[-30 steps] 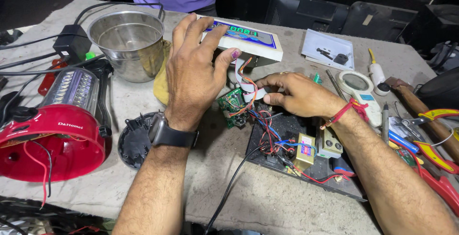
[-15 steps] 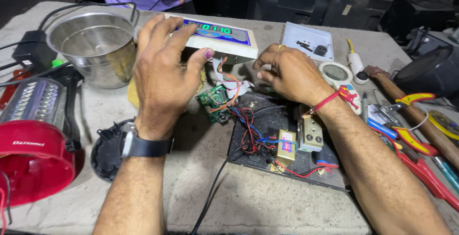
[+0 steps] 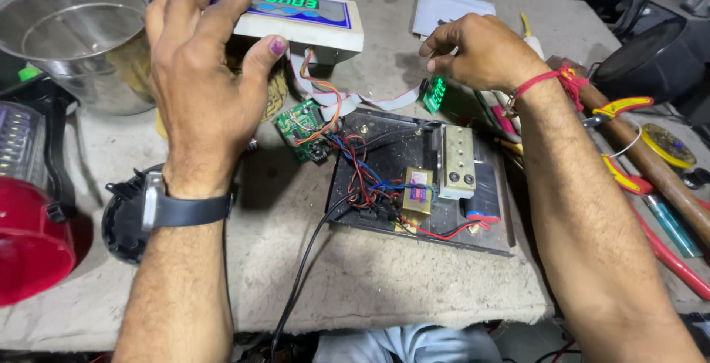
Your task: The person assembles and tests a digital display unit by connecting wires to a circuit board and inserting it into a white enclosure. They use pliers to strip and adjust wires, then connect the display to a power source to verify operation.
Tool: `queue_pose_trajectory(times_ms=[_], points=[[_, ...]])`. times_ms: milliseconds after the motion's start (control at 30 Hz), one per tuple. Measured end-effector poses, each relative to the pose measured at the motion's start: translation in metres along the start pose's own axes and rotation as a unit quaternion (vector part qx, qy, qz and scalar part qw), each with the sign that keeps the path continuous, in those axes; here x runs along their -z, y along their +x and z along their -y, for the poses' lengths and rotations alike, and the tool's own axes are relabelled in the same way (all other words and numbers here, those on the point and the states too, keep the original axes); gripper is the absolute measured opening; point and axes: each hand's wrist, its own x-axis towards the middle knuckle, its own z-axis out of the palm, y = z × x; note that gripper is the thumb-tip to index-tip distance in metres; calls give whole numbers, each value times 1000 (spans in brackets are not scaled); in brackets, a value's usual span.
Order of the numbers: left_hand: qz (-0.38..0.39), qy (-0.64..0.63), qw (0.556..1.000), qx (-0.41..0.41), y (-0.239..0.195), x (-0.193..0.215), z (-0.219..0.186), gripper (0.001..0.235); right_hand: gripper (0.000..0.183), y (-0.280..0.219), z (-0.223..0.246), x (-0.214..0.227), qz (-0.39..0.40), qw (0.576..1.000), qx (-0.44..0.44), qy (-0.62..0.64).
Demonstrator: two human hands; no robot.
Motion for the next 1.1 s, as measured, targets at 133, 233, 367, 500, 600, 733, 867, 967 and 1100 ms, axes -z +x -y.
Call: queue_pose_trajectory(times_ms=[133,233,367,500,600,733,867,967,1100], points=[[-31,-6,999,5,3,-2,-3,46,38,7,1,-5,26,998,-61,-25],[-35,-22,998,47,3,-2,-8,49,54,8,7,-13,60,992,-93,-65],[-28,-21,996,83,5,-3,-11,52,61,11,18,-22,102,985,-106,-92],[-35,-8,996,83,5,-3,-11,52,51,12,20,-26,78,988,-102,-89],[-45,-3,995,84,6,-4,-10,52,41,13,16,-23,28,993,-102,-61],[-66,2,995,76,4,-4,-10,50,35,13,4,-13,30,993,-105,-37],[-86,4,995,59,1,-7,-11,48,39,15,-10,-13,69,995,-70,-25],[-110,16,993,44,1,-10,-13,46,43,17,-14,-22,75,991,-101,-47],[-140,9,988,65,2,-12,-12,44,46,19,-10,-26,78,990,-100,-61]])
